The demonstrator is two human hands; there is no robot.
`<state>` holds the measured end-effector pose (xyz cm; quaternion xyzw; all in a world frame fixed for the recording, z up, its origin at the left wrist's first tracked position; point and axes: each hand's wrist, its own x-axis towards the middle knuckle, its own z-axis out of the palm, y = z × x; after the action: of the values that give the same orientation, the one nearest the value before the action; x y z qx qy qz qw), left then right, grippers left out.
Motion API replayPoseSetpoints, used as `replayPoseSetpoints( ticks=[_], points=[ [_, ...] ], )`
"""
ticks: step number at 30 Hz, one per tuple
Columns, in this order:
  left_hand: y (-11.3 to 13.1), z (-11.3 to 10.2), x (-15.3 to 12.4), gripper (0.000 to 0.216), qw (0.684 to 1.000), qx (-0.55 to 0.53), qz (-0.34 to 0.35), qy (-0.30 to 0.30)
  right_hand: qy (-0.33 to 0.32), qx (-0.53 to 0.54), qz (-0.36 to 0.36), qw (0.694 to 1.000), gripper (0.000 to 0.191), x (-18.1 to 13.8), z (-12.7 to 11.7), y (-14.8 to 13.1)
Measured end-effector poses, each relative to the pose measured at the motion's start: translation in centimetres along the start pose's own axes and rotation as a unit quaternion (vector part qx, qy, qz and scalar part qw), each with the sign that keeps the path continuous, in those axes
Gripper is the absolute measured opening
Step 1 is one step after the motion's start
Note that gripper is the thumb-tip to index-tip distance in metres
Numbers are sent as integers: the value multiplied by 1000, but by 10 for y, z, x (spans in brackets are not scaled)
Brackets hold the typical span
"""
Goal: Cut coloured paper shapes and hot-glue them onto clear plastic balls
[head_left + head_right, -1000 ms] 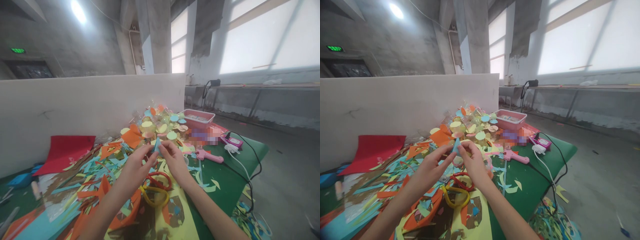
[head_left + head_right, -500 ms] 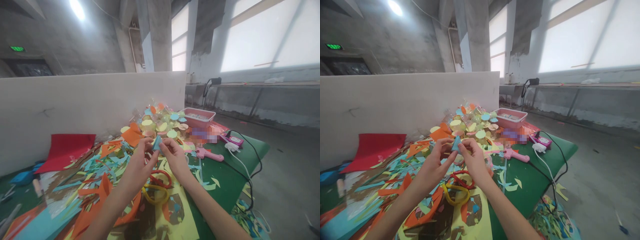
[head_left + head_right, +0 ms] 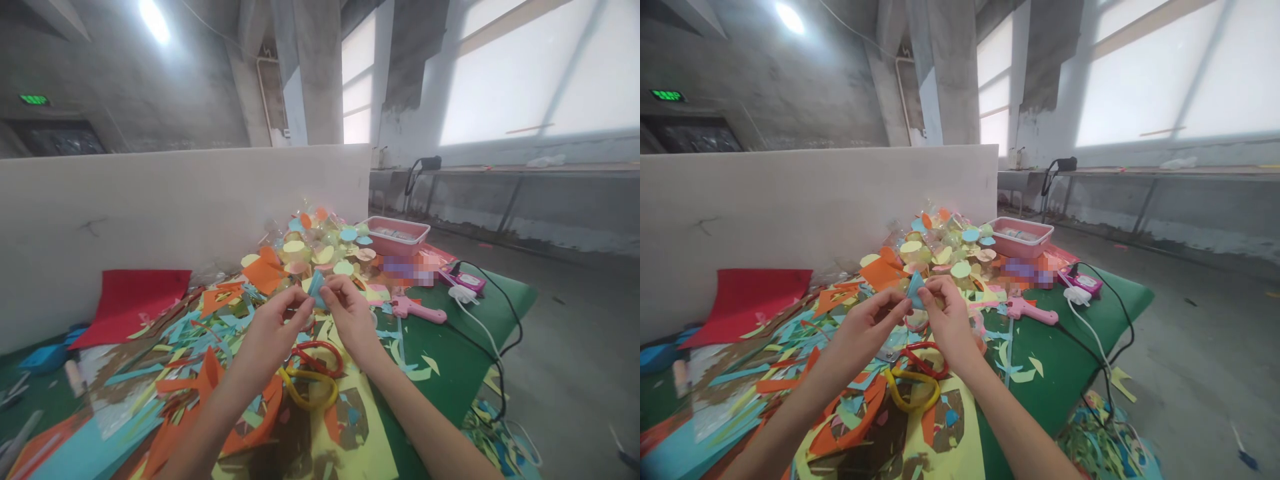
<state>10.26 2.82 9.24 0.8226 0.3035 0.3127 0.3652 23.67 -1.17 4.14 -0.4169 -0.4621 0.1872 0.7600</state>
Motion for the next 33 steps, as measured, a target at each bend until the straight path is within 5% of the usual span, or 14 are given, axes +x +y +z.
replayPoseSetpoints(
  ticks=[15,22,33],
  points=[
    [0,0,-2,24,995,75,62,-23,-29,108,140,984,31,5,0,0],
    [-2,6,0,17,999,-21,29,-4,-12,101,138,985,33,6,0,-4],
    [2,5,-1,20,1000,6,-13,-18,6,82,101,991,28,5,-1,4]
  ],
)
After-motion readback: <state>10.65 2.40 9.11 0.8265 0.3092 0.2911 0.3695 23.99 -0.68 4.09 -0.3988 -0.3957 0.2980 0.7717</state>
